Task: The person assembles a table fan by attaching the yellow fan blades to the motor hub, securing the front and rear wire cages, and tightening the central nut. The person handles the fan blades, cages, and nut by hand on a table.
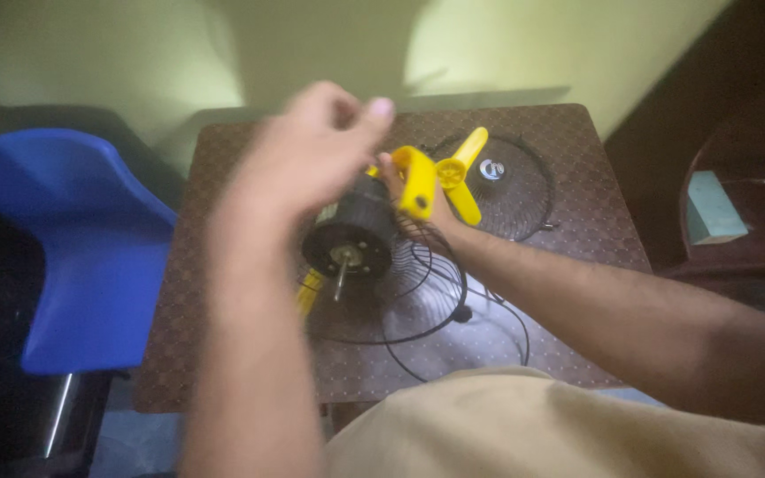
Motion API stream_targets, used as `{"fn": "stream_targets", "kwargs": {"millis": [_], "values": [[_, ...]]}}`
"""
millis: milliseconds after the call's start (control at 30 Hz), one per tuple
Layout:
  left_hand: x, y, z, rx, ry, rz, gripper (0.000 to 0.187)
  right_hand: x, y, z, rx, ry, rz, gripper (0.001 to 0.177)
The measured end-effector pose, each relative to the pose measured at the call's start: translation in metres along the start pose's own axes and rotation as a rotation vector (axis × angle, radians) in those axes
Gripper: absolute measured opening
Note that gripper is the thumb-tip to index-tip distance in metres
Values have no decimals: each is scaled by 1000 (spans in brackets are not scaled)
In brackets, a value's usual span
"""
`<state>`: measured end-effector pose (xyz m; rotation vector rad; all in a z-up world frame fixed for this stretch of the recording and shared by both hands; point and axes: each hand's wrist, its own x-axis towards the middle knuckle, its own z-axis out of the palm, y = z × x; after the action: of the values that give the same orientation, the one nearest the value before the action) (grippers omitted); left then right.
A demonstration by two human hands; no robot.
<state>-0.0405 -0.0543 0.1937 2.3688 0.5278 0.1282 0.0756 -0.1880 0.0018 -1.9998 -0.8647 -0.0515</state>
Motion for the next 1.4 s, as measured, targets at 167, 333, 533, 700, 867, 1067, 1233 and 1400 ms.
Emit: {"fn": "stream_targets", "kwargs": {"millis": [167,333,533,700,867,1067,1233,1400], "values": [[-43,-101,-21,-405,632,-5,66,10,31,1,-1412,-122,-269,56],[-96,-149,30,-1177,289,-471,72,30,16,8,-538,-274,239,61],[-99,-160,22,-956,65,-499,68,25,-5,46,723,-553,633,60],[-115,-183,48,-1155,143,-571,58,25,3,71,417,-760,441,62],[-125,-200,120,-1289,290,-552,36,28,35,84,603,-777,377,64],[-102,-215,187,-1504,564,-433,35,41,52,47,949,-525,853,69],[-72,-203,219,-1547,559,-292,30,26,24,10,818,-249,773,75],[-65,-201,224,-1544,464,-349,32,-1,23,11,586,-153,480,69]]}}
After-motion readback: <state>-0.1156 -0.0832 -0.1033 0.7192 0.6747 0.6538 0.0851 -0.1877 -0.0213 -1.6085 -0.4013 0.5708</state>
